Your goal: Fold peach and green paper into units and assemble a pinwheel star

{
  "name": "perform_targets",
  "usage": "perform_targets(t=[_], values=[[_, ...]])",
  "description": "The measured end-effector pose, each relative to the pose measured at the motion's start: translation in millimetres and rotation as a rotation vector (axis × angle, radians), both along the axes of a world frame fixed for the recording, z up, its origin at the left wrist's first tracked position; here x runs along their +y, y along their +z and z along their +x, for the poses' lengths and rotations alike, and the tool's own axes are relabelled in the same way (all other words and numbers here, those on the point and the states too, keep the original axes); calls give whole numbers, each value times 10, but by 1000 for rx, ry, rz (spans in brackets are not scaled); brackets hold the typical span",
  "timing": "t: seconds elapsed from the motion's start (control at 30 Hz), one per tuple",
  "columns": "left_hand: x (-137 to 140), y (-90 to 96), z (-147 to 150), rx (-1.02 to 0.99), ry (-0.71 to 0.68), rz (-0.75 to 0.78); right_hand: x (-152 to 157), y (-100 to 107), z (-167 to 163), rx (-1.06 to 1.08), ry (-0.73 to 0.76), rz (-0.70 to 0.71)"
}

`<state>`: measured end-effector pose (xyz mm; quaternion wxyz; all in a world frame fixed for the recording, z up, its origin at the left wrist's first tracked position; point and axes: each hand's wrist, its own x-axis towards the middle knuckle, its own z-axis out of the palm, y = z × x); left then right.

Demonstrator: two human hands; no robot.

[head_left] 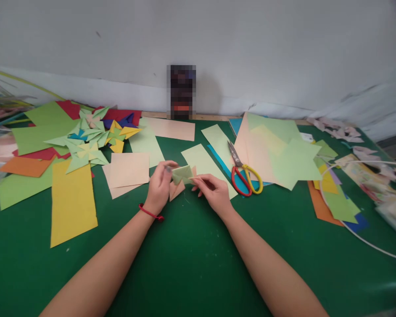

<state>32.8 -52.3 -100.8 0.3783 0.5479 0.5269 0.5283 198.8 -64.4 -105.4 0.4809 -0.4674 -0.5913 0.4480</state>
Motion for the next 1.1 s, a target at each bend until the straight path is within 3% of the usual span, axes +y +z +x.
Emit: perform_targets(t=[0.13,0.17,0.3,0.37,0.53,0.67,0.77,0.87,1.1], values=[[46,-27,-33,-306,159,66,10,-16,6,91,-241,128],[42,-32,-34,-343,94,14,11,-20,10,101,-276,157],[-5,-17,2,-374,-417,-330,-2,-20,30,6,-234,265],[-15,4,19,-402,-498,-412,-9,-8,38,-89,-159,321],[0,16,40,-427,-370,-404,-15,21,28,-213,-21,346],[-1,-17,80,-373,-198,-330,-31,36,11,-127,86,261],[-8,-30,107,-338,-165,-325,-31,57,19,-91,42,240],[-13,-27,111,-300,-174,-345,-7,68,38,-198,-44,275],[-3,-17,90,-209,-112,-285,42,20,52,-328,-37,317]])
